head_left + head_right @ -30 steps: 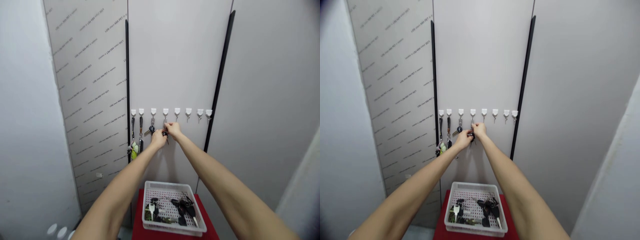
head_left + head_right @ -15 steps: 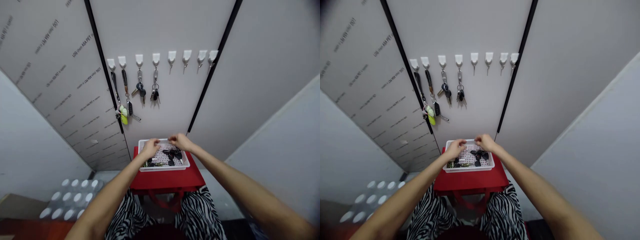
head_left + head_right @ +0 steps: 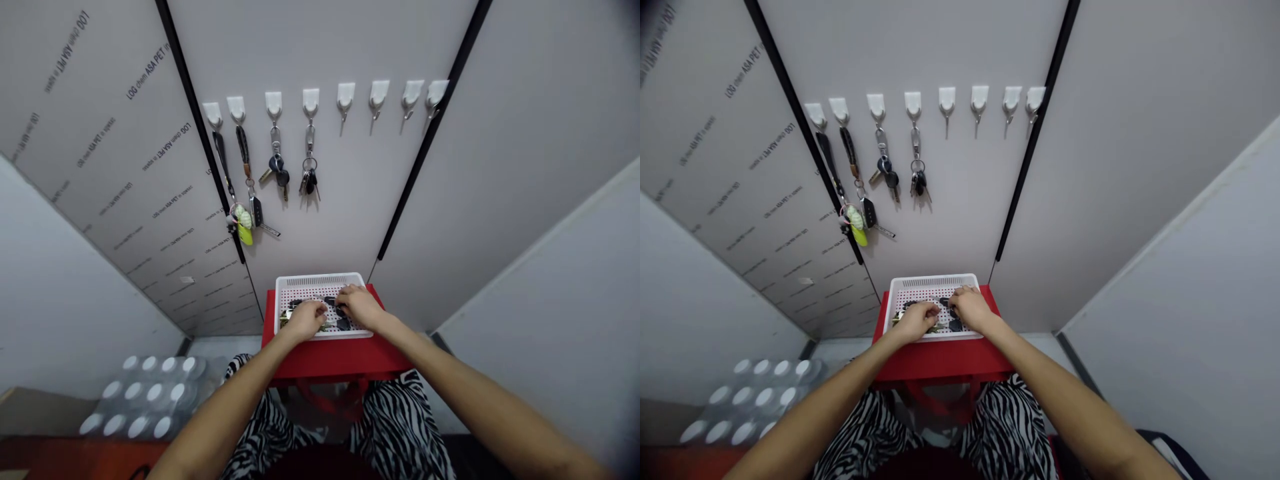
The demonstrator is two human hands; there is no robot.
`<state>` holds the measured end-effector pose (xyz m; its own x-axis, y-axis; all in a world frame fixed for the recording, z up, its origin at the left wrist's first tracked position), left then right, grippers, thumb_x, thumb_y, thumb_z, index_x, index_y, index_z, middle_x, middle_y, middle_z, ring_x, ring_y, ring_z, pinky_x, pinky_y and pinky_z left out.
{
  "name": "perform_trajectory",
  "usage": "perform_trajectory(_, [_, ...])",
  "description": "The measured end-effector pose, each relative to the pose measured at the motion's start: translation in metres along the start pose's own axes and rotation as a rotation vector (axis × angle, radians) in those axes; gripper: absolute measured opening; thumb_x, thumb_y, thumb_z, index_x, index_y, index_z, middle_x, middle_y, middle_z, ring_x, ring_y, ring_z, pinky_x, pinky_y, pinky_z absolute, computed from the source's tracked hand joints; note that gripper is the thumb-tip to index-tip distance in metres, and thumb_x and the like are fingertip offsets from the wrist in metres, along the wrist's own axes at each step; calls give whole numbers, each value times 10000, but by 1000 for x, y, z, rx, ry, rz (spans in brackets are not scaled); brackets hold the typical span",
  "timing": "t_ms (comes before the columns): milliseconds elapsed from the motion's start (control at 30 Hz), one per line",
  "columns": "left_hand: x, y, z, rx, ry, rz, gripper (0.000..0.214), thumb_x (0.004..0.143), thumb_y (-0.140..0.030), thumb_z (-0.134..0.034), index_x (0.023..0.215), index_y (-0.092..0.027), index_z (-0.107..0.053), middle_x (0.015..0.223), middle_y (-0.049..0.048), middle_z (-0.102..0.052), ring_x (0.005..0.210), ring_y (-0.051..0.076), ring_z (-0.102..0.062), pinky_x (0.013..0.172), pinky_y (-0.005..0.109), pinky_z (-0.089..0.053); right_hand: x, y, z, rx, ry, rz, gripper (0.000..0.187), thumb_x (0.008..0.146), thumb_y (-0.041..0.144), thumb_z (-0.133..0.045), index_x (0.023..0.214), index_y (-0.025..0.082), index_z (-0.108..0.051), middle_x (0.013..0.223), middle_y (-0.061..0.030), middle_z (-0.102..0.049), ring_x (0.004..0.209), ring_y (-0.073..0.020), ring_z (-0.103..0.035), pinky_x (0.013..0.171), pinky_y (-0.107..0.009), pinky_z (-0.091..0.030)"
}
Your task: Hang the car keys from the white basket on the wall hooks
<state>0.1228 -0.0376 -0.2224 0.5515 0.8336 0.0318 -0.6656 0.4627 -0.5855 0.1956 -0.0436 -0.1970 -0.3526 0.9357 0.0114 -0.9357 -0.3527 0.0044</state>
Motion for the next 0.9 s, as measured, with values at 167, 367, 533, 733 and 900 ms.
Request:
perform_trajectory(167, [0, 1, 1, -39, -18, -6, 235, 619, -171, -406, 802, -131, -548, 779, 43, -588, 681, 109, -519, 644, 201, -392, 4, -3, -2, -1, 32, -4, 200, 675, 178, -400, 786, 216, -561, 832, -41, -540, 807, -167, -440, 665, -259, -295])
perform_trajectory(367, [-1, 1, 1, -55, -36, -9, 232, 620, -165, -394, 790, -142, -551, 751, 35, -591, 677, 108, -519, 646, 201, -392, 7, 1, 2, -13, 74, 6, 226, 660, 133, -390, 780, 198, -570, 828, -55, -542, 795, -173, -449, 648, -256, -304])
perform_trajectory(533, [-3, 1, 2, -63, -40, -8, 232, 628, -169, -389, 797, -146, -547, 752, 32, -588, 680, 104, -517, 650, 197, -390, 4, 4, 5, 19, 33, 72, 271, 652, 113, -385, 822, 223, -565, 821, -40, -538, 780, -158, -440, 648, -245, -300])
perform_trajectory(733, [-3, 1, 1, -50, -22, -3, 225, 634, -171, -393, 802, -153, -542, 752, 23, -586, 684, 103, -514, 657, 197, -386, 1, 7, -5, 3, 37, 152, 187, 655, 182, -435, 738, 236, -593, 798, -36, -529, 784, -161, -418, 649, -260, -274])
perform_trajectory(900, [-3, 2, 0, -52, -29, -16, 221, 644, -182, -385, 799, -155, -540, 739, 23, -583, 684, 105, -512, 652, 202, -385, -1, 19, 3, 14, 11, 245, 221, 672, 162, -407, 808, 242, -563, 821, -32, -519, 798, -149, -411, 663, -261, -261])
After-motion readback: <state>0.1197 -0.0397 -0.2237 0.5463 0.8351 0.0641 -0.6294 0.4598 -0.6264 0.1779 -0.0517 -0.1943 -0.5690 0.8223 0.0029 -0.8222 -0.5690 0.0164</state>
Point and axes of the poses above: each hand's wrist, its own x-axis towards the middle knuckle, its own z-axis out of the back of the hand, y = z × x, the point moved 9 cm from there along x, towards the middle knuckle
